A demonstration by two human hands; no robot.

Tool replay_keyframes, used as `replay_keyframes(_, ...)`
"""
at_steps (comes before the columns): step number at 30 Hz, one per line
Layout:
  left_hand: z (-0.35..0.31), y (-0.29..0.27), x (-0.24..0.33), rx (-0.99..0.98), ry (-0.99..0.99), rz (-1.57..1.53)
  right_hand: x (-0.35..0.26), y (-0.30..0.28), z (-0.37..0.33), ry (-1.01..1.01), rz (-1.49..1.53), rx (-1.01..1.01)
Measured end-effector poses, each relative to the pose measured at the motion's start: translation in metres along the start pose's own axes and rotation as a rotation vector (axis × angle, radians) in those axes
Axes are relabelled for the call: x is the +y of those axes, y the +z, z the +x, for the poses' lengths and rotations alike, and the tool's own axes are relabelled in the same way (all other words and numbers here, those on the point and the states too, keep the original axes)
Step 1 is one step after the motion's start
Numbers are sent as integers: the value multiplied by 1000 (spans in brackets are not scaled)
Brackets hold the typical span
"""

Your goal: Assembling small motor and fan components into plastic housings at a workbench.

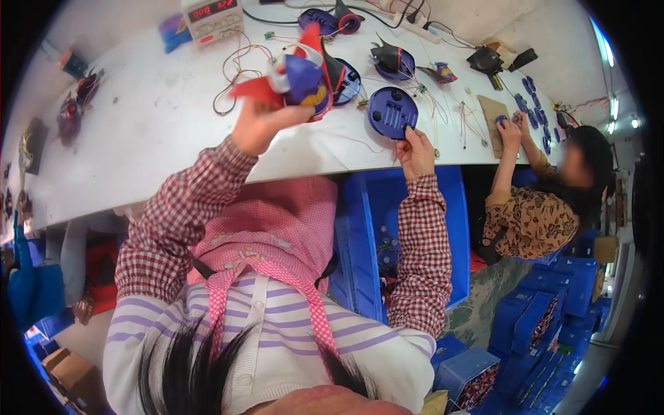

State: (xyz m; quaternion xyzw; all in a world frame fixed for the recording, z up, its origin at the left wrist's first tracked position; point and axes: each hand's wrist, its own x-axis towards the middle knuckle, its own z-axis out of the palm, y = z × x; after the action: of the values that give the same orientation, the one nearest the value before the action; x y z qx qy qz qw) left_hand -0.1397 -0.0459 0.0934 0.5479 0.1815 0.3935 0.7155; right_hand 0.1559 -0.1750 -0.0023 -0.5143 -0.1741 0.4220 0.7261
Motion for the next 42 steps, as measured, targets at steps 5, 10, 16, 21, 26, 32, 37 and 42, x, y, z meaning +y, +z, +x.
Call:
replay_keyframes(5, -45, 2, 7, -84, 54, -106, 1, 34, -14, 41, 148, -198)
replay_keyframes(10, -84, -17, -31, 40, -157, -153, 21, 105, -12, 196, 211, -293)
replay_keyframes(16, -125, -24, -42, -20, -256, -158, 65, 120, 38, 271, 433, -355)
replay_keyframes(21, -144, -22, -41, 57, -331, -390, 60, 148, 34, 220, 521, -104)
replay_keyframes(26, -157, -33, -6, -28, -416, -463, 48, 113, 28, 212, 527, -112)
replay_keyframes(32, -184, -86, 32, -233, -10, -425, 29, 86, -49, 376, 479, -443)
replay_keyframes(37, -192, -157, 93, 92, 350, 146, 48, 127, -118, 401, 270, -349)
replay_keyframes(42, -186, -228, 87, 573, -63, 244, 75, 179, -137, 440, 133, -254)
